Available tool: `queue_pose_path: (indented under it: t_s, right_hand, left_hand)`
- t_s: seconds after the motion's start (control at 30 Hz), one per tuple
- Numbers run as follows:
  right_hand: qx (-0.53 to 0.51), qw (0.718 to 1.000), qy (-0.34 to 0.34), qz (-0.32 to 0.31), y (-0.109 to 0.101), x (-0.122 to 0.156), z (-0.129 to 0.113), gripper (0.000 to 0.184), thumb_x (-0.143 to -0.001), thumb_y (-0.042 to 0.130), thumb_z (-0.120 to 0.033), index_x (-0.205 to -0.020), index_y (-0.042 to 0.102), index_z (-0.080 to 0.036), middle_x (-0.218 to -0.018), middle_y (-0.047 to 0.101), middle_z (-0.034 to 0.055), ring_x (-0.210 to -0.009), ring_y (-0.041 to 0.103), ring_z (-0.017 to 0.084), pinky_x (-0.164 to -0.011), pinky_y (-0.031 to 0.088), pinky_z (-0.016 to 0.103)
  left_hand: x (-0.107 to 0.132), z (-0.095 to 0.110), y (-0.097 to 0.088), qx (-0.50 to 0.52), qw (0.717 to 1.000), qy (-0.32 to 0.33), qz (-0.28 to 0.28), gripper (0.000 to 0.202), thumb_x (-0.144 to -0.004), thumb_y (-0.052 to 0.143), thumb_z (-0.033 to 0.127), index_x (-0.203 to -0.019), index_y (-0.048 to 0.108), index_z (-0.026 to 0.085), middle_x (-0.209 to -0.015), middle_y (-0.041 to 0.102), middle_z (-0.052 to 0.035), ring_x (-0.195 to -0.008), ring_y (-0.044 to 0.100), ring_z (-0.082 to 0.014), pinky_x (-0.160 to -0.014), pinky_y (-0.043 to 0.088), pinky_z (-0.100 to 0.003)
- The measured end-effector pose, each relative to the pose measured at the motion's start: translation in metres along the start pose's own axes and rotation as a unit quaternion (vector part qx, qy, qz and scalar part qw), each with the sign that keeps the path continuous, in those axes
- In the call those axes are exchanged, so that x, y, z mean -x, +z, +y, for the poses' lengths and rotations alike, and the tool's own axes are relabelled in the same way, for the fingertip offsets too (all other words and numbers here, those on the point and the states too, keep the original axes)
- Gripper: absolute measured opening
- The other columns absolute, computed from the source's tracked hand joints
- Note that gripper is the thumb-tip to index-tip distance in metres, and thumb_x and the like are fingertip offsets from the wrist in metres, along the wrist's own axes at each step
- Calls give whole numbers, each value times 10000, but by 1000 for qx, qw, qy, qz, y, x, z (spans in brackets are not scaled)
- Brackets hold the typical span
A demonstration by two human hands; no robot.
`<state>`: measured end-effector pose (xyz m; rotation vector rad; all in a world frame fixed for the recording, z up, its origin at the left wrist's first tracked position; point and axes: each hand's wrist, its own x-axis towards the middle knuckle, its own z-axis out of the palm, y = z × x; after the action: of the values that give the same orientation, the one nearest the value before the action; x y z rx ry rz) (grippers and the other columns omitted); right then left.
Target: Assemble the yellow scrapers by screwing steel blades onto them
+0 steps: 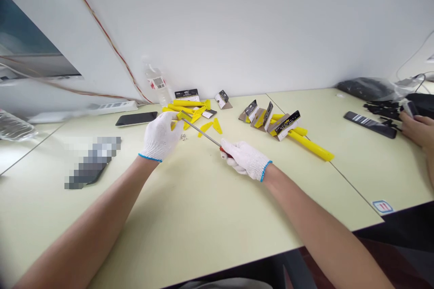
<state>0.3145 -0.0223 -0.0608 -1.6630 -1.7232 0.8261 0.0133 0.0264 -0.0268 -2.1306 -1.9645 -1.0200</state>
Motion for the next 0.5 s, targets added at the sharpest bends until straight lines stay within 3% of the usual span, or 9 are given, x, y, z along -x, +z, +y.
queue_pose_path:
  t_s: [0.13,0.3,0.4,0.5]
  right_hand:
    - [16,999,-24,16,0,0,2,652,-1054,504,-760,-836,701,-178,-804,738,109,-647,709,47,-516,453,97]
    - [47,996,-58,-49,-8,-12,4,567,-1090,535,-681,-879,754,-202,-827,734,99,-833,764,165,-675,623,229]
    - [110,990,-88,-3,-17,-26,11,520,-1087,580,-633,-863,737,-190,-901,742,115,-1007,763,258,-811,676,350]
    - [119,988,-91,38,-20,-37,23,462,-1089,601,-568,-833,713,-199,-966,733,148,-1188,724,306,-918,671,399]
  left_hand:
    - [-2,-1,0,15,1000,-1,5,219,-1016,617,270,-1163,760,193,-1150,790,-99,-1008,756,-288,-847,533,-382]
    - [-5,-4,-6,35,999,-3,5,237,-1009,622,275,-1191,764,222,-1177,798,-83,-1022,755,-274,-872,541,-373]
    - [-2,-4,-10,19,999,32,9,261,-1030,603,273,-1238,759,253,-1286,785,-69,-1106,750,-266,-901,548,-365]
    - [2,-2,-10,-3,996,84,10,262,-1061,589,291,-1254,766,310,-1378,761,-25,-1215,725,-236,-892,548,-333]
